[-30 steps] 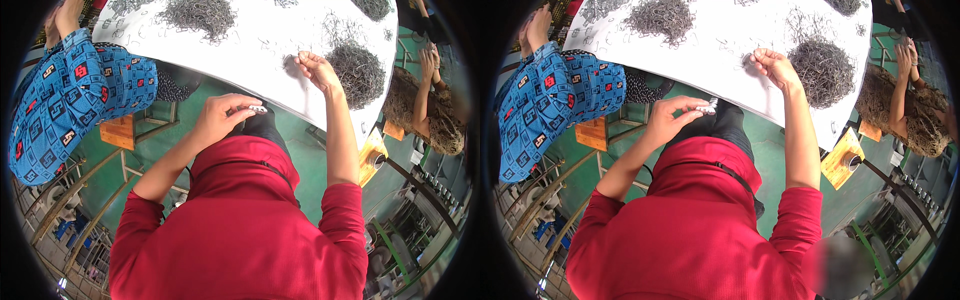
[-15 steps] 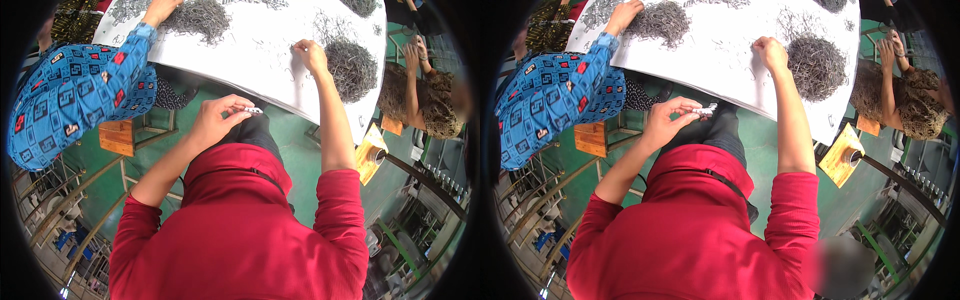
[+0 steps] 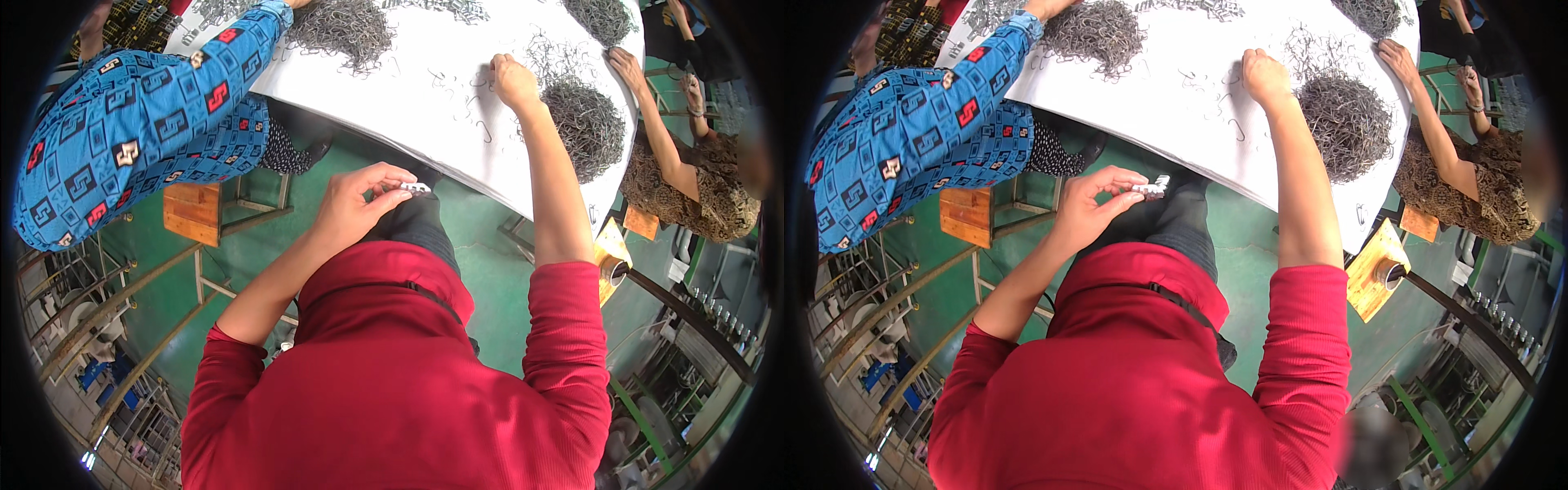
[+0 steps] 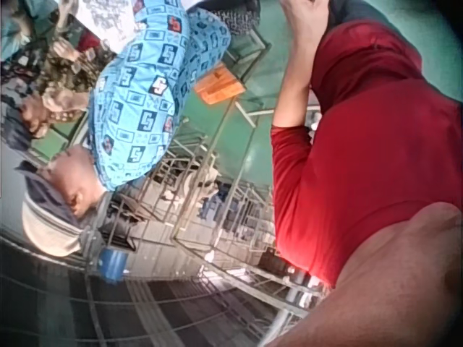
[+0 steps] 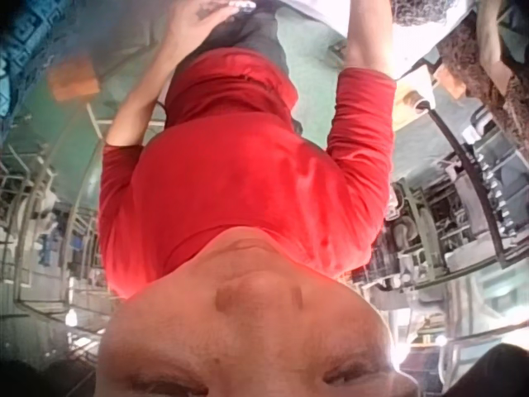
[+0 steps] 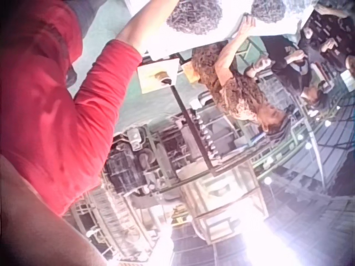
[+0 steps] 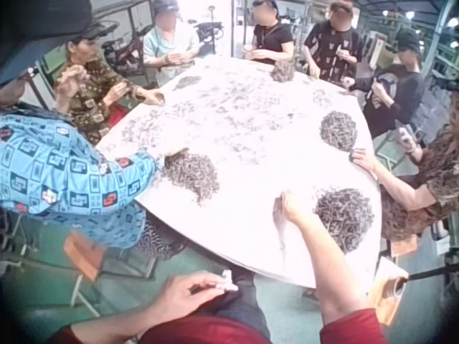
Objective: The person picks up small metal clips and wire loops from a table and connects them by hand into a chain. They repeatedly pick, link, and place the components, building a longer chain that is eventually hung on a nearby rack.
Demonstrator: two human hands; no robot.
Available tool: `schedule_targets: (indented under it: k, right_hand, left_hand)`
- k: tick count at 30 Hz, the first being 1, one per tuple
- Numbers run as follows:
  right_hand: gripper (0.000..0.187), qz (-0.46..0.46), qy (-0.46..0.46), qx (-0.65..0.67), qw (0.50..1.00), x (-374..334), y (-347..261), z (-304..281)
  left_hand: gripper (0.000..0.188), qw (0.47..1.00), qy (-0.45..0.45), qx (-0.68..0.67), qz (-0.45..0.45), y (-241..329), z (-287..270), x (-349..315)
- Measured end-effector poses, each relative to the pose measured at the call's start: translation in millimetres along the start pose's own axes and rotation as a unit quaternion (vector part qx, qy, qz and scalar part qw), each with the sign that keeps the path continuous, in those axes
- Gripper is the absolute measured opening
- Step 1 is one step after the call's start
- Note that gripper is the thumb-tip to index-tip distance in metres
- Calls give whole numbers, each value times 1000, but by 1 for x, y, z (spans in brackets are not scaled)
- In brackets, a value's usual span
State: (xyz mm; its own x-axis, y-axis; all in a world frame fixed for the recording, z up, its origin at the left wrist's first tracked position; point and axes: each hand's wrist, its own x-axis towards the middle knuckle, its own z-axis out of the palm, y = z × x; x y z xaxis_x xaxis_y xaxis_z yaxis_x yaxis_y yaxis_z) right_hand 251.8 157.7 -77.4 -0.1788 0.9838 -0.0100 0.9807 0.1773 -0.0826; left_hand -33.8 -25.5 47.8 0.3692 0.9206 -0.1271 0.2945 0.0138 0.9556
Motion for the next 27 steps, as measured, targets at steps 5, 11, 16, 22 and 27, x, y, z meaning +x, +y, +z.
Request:
schedule_targets:
  k: [5,11,16,22,27]
  right_hand:
    - [14,160,-72,368,913,-49,-37,-53]
    - [17,200,-104,697,681,-151,-132,-127]
    - [6,107,28,627,771,-171,-145,-115]
    - [6,141,16,666,732,-166,-152,-116]
    - [8,147,28,712,686,-170,-143,-106]
  left_hand:
    - [20,1000,2,-20,-4,-5,1,2]
    - [19,999,18,-30,10,-7,-2,4]
    - [19,999,9,-46,16,-3,-4,9]
    - [18,998,-8,-55,-7,-1,-5,12]
    - [17,994,-19,-110,11,-7,2,23]
